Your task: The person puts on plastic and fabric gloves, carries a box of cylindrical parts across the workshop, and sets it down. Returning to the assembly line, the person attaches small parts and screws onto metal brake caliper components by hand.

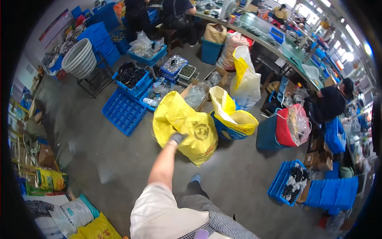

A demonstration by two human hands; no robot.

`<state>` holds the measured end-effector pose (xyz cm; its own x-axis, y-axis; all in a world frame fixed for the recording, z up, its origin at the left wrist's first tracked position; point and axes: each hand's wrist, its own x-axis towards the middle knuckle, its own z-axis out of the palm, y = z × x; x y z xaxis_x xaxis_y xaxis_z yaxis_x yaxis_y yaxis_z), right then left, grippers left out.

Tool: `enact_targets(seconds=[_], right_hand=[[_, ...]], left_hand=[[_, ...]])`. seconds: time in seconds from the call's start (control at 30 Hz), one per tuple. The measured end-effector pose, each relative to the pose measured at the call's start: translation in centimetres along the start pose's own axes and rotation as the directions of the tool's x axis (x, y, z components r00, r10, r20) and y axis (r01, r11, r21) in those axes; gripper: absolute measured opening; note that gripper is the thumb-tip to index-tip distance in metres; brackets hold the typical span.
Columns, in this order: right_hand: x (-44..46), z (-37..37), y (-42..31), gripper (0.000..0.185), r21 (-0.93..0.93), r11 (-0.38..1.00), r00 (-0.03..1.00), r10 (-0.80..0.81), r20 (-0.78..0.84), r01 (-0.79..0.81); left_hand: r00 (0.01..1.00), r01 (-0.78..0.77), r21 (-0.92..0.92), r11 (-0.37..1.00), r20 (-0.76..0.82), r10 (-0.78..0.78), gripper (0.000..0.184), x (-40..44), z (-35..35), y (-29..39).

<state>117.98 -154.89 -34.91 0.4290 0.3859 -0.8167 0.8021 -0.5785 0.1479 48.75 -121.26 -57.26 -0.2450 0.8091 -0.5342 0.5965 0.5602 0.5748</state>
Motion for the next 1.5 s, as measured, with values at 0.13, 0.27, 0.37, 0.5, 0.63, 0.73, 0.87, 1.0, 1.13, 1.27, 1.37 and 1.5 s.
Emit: enact_targets(seconds=[0.13, 0.27, 0.37, 0.5, 0.63, 0.73, 0.87, 1.0, 1.13, 1.27, 1.37, 1.5], right_hand=[[2.4, -1.7, -5.3, 0.033, -0.097, 0.985, 0.987, -0.148, -0.064, 0.142], [2.0, -5.8, -13.7, 0.026, 0.275, 0.876, 0.912, -0.41, -0.012, 0.397], [8.6, -5.3, -13.6, 0.023, 0.353, 0.751, 0.813, -0.579, -0.053, 0.558], [6.7, -8.7, -19.3, 0.025, 0.12, 0.762, 0.759, -0.646, 0.078, 0.636], [13.7, -9.3, -17.0, 0.029, -0.103, 0.838, 0.843, -0.525, 0.12, 0.536], [17.3, -11.0, -15.8, 0.034, -0.296, 0.812, 0.864, -0.483, 0.144, 0.503], [26.1, -10.2, -10.8, 0.035, -0.474, 0.672, 0.792, -0.603, 0.094, 0.568], [9.1, -13.5, -16.5, 0.029, -0.106, 0.829, 0.825, -0.558, -0.087, 0.55], [17.4, -6.5, -12.9, 0.03, -0.101, 0.861, 0.862, -0.505, -0.045, 0.499], [13.1, -4.2, -12.7, 0.034, 0.029, 0.907, 0.908, -0.42, -0.013, 0.42], [15.0, -2.4, -11.0, 0.035, -0.038, 0.896, 0.896, -0.442, 0.027, 0.443], [18.2, -1.9, -7.7, 0.036, 0.06, 0.942, 0.943, -0.333, 0.029, 0.331]], left_hand=[[0.924, -0.328, 0.442, 0.835, 0.334, 0.186, 0.026, -16.5, 8.0, 13.4], [0.748, -0.624, 0.429, 0.653, 0.569, 0.34, 0.026, -18.8, 18.8, 8.5], [0.724, -0.616, 0.41, 0.673, 0.631, 0.278, 0.026, -19.2, 15.1, 10.0], [0.78, -0.479, 0.468, 0.743, 0.614, 0.117, 0.031, -19.1, 14.3, 7.5], [0.816, -0.378, 0.387, 0.841, 0.568, 0.106, 0.036, -21.1, 9.5, 3.5], [0.914, -0.178, 0.279, 0.944, 0.401, 0.054, 0.046, -20.1, 5.8, -4.6], [0.886, 0.043, -0.627, 0.778, -0.336, -0.32, 0.05, -22.6, -0.7, -14.3], [0.55, -0.137, -0.962, 0.234, -0.271, -0.79, 0.019, -26.2, -2.2, -16.9], [0.774, 0.572, -0.5, 0.65, 0.068, -0.629, 0.037, -27.4, 0.8, -16.4], [0.873, 0.486, -0.245, 0.839, 0.178, -0.454, 0.036, -25.0, 3.0, -10.0], [0.902, 0.398, -0.12, 0.909, 0.231, -0.365, 0.035, -21.5, 3.5, -5.5], [0.913, 0.293, 0.028, 0.956, 0.288, -0.288, 0.034, -16.6, 4.4, 1.5]])
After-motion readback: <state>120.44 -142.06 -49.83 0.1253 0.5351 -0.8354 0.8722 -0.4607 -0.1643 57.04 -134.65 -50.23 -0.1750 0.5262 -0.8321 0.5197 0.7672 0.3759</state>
